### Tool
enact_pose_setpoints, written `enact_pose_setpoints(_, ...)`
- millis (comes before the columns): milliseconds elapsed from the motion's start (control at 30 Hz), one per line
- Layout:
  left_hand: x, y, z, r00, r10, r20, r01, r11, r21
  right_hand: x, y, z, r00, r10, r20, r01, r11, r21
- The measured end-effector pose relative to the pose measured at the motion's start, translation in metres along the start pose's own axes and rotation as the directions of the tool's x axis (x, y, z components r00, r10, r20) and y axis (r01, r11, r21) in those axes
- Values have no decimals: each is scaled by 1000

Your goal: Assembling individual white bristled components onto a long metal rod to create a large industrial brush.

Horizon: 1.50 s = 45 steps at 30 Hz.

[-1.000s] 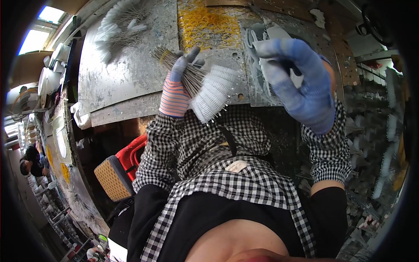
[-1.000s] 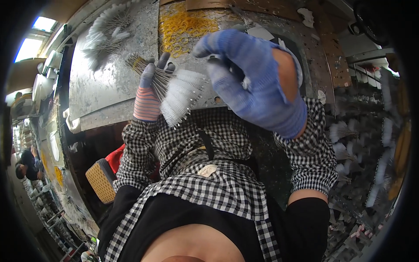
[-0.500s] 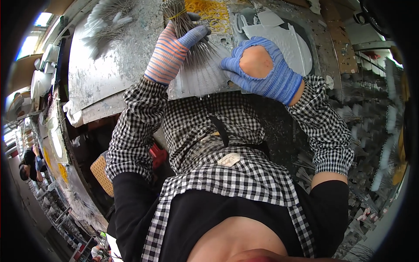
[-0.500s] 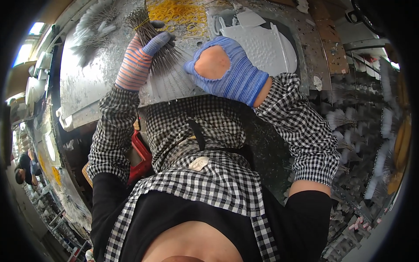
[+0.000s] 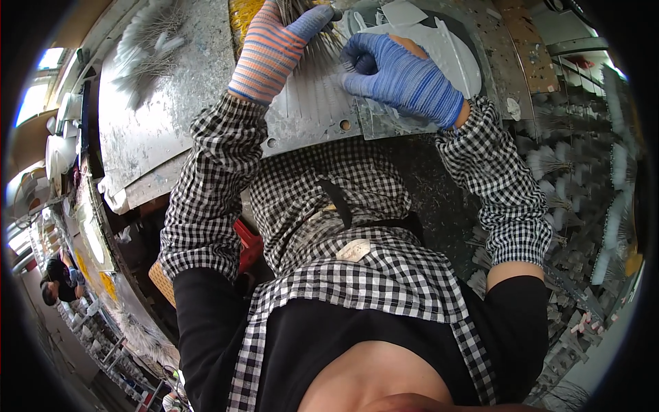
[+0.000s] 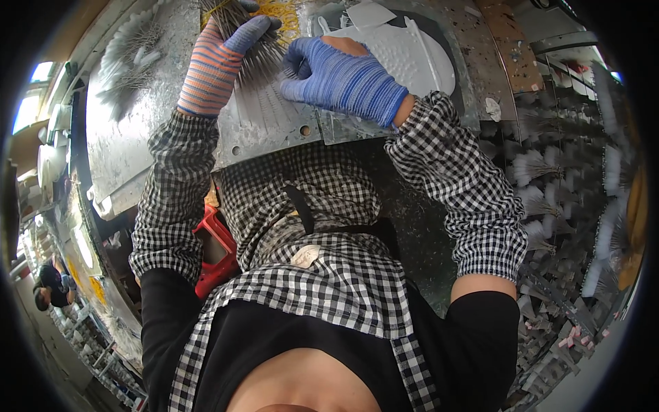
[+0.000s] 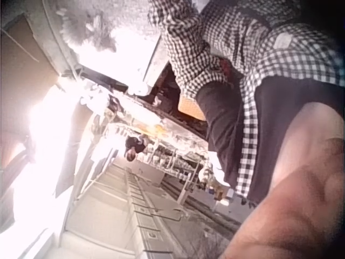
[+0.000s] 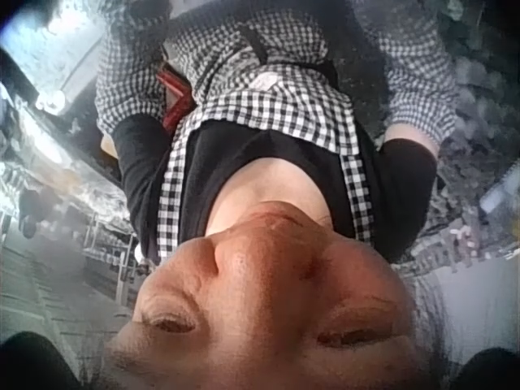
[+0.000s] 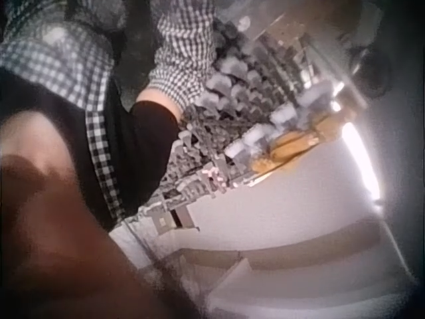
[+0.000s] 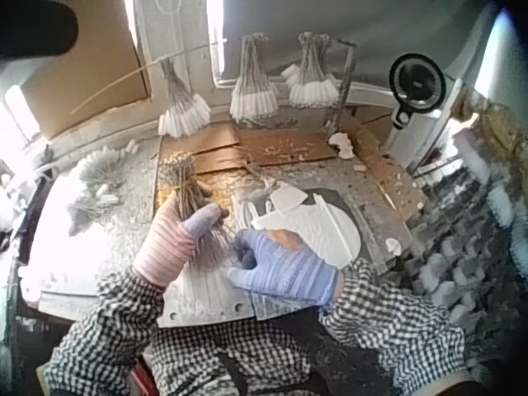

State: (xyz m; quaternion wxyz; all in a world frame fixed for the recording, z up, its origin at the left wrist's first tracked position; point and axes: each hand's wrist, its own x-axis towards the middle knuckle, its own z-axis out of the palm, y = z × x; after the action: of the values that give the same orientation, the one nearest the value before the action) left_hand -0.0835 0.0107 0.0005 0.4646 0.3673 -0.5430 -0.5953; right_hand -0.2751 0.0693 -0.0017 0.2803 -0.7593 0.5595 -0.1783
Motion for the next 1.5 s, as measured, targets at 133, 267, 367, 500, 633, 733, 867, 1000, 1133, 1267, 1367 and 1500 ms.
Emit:
enact_pose_setpoints(133, 17, 4, 11, 997, 66, 34, -70, 988, 138, -2, -2, -10, 998, 56, 1, -56, 998, 0)
enact_pose_setpoints(267, 34, 8, 35, 993, 111, 44, -115, 987, 109, 3, 15, -13, 988, 136, -69, -142, 986, -89)
enact_pose_setpoints(367, 52, 6, 45, 976, 194, 98, -208, 965, 159, -1, 11, -41, 971, 231, -56, -216, 956, 201)
enact_pose_setpoints(500, 73, -6, 64, 836, 416, 359, -489, 861, 141, -1, 42, -47, 966, 235, -105, -232, 972, 46)
enact_pose_setpoints(633, 67, -1, 94, 705, 448, 549, -692, 270, 669, -1, 103, -32, 993, 85, -78, -78, 992, 100)
enact_pose_setpoints(733, 70, -6, 91, 616, 410, 672, -745, 27, 666, 1, 134, -19, 811, -520, -268, 315, 775, -548)
enact_pose_setpoints(867, 74, -30, 84, 484, 444, 754, -818, -76, 570, 7, 146, 0, 893, -309, -327, 175, 908, -380)
enact_pose_setpoints(1000, 75, -31, 87, 509, 383, 771, -810, -90, 579, 5, 155, 1, 947, -188, -259, 103, 945, -309)
enact_pose_setpoints(1133, 79, -32, 89, 500, 390, 773, -824, -60, 564, 5, 161, 2, 945, -226, -235, 146, 938, -314)
enact_pose_setpoints(1267, 77, -31, 90, 526, 351, 774, -811, -65, 581, 0, 161, 6, 941, -224, -254, 130, 932, -339)
enact_pose_setpoints(1367, 78, -34, 95, 610, 347, 712, -748, -43, 662, -1, 173, 10, 912, -287, -293, 112, 862, -494)
enact_pose_setpoints(1500, 72, -10, 104, 826, 222, 518, -563, 314, 764, -4, 118, -18, 970, 217, -114, -222, 974, -37)
